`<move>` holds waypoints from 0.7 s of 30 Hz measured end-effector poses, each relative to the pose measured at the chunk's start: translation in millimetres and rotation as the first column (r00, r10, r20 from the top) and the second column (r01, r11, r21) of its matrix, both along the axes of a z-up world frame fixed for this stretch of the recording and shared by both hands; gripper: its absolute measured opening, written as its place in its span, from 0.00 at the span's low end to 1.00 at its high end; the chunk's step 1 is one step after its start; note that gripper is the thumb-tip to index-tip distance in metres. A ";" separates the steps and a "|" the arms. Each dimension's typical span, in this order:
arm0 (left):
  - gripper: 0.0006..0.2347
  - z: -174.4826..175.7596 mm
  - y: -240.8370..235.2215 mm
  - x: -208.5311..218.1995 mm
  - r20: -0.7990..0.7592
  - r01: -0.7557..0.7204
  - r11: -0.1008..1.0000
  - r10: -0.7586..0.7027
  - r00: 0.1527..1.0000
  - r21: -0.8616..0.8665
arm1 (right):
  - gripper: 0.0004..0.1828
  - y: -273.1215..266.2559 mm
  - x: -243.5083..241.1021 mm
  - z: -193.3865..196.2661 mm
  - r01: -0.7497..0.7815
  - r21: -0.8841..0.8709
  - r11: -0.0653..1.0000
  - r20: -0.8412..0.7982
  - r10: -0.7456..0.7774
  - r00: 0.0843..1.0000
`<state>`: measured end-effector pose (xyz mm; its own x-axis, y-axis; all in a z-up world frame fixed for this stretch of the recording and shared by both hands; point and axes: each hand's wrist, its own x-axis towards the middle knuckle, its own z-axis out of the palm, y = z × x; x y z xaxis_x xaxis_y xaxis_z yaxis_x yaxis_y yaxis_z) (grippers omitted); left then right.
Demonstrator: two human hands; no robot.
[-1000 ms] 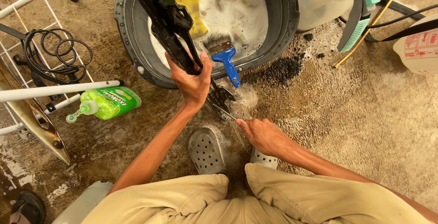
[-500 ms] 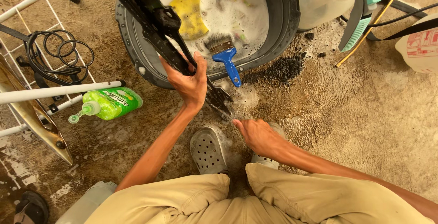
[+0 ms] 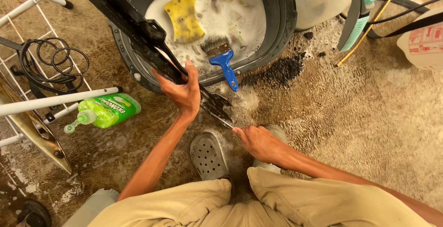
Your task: The person scrubs a long, dark metal part with a wire brush and a screwdriver to remove grime. They then use a blue brush and a yellow sponge to further clean the part over a bucket of soapy water.
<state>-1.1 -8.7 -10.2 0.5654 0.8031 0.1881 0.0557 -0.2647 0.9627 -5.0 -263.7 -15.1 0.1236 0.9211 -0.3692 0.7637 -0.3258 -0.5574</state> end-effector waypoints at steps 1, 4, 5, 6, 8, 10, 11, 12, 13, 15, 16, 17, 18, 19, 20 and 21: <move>0.28 -1.3 0.8 1.8 0.028 0.027 1.000 -0.028 0.999 0.011 | 0.30 2.4 2.8 1.1 0.024 0.063 0.998 0.019 -0.025 1.000; 0.29 -3.6 -2.9 -3.2 0.063 0.097 0.995 -0.099 0.993 0.026 | 0.22 7.4 0.2 3.7 0.175 -0.197 0.965 -0.192 -0.213 0.958; 0.28 -3.2 -4.2 -5.0 0.059 0.109 0.994 -0.111 0.992 0.028 | 0.20 9.2 -0.6 3.6 0.202 -0.359 0.911 -0.277 -0.311 0.909; 0.28 -3.0 -4.9 -2.9 0.063 0.123 0.992 -0.124 0.990 0.032 | 0.18 10.5 1.0 2.8 0.203 -0.286 0.936 -0.254 -0.279 0.926; 0.27 -1.5 -6.0 -1.1 0.049 0.099 0.993 -0.102 0.994 0.059 | 0.17 11.0 1.8 1.5 0.188 -0.137 0.973 -0.202 -0.213 0.956; 0.25 -0.2 -7.3 -2.8 0.038 0.094 0.994 -0.096 0.995 0.064 | 0.17 7.8 -1.5 -0.4 0.204 -0.098 0.974 -0.238 -0.222 0.945; 0.23 0.1 -8.1 -3.3 0.037 0.101 0.993 -0.104 0.994 0.056 | 0.18 5.3 -3.4 -1.7 0.213 -0.080 0.974 -0.257 -0.226 0.940; 0.21 0.8 -8.2 -2.4 0.037 0.108 0.993 -0.110 0.993 0.049 | 0.18 3.7 -3.4 -3.0 0.250 -0.111 0.962 -0.283 -0.271 0.920; 0.21 1.5 -8.2 -1.0 0.039 0.113 0.993 -0.115 0.993 0.044 | 0.19 2.2 -3.0 -4.2 0.285 -0.143 0.948 -0.307 -0.316 0.898; 0.20 2.3 -10.7 -2.0 0.039 0.124 0.992 -0.125 0.991 0.029 | 0.21 -0.9 -4.9 -5.7 0.322 -0.116 0.939 -0.349 -0.342 0.872; 0.21 3.8 -9.6 -3.3 0.048 0.111 0.994 -0.112 0.993 0.022 | 0.23 0.9 -5.1 -6.2 0.323 -0.048 0.945 -0.369 -0.318 0.873; 0.23 5.4 -8.9 -4.4 0.058 0.098 0.995 -0.099 0.993 0.015 | 0.25 3.5 -4.8 -5.9 0.325 0.020 0.946 -0.388 -0.292 0.874; 0.25 6.2 -9.4 -3.1 0.072 0.095 0.996 -0.095 0.993 0.004 | 0.22 5.4 -4.7 -4.1 0.302 -0.002 0.953 -0.351 -0.283 0.893; 0.24 7.6 -9.5 -3.4 0.063 0.093 0.996 -0.094 0.994 0.008 | 0.19 7.6 -4.3 -1.1 0.279 -0.024 0.960 -0.313 -0.272 0.910; 0.23 8.8 -9.8 -2.4 0.057 0.091 0.996 -0.091 0.994 0.012 | 0.17 9.7 -2.6 3.3 0.256 -0.047 0.966 -0.273 -0.259 0.927; 0.22 9.3 -9.6 -0.9 0.052 0.088 0.996 -0.089 0.995 0.017 | 0.18 12.2 0.5 8.2 0.264 -0.049 0.963 -0.288 -0.267 0.920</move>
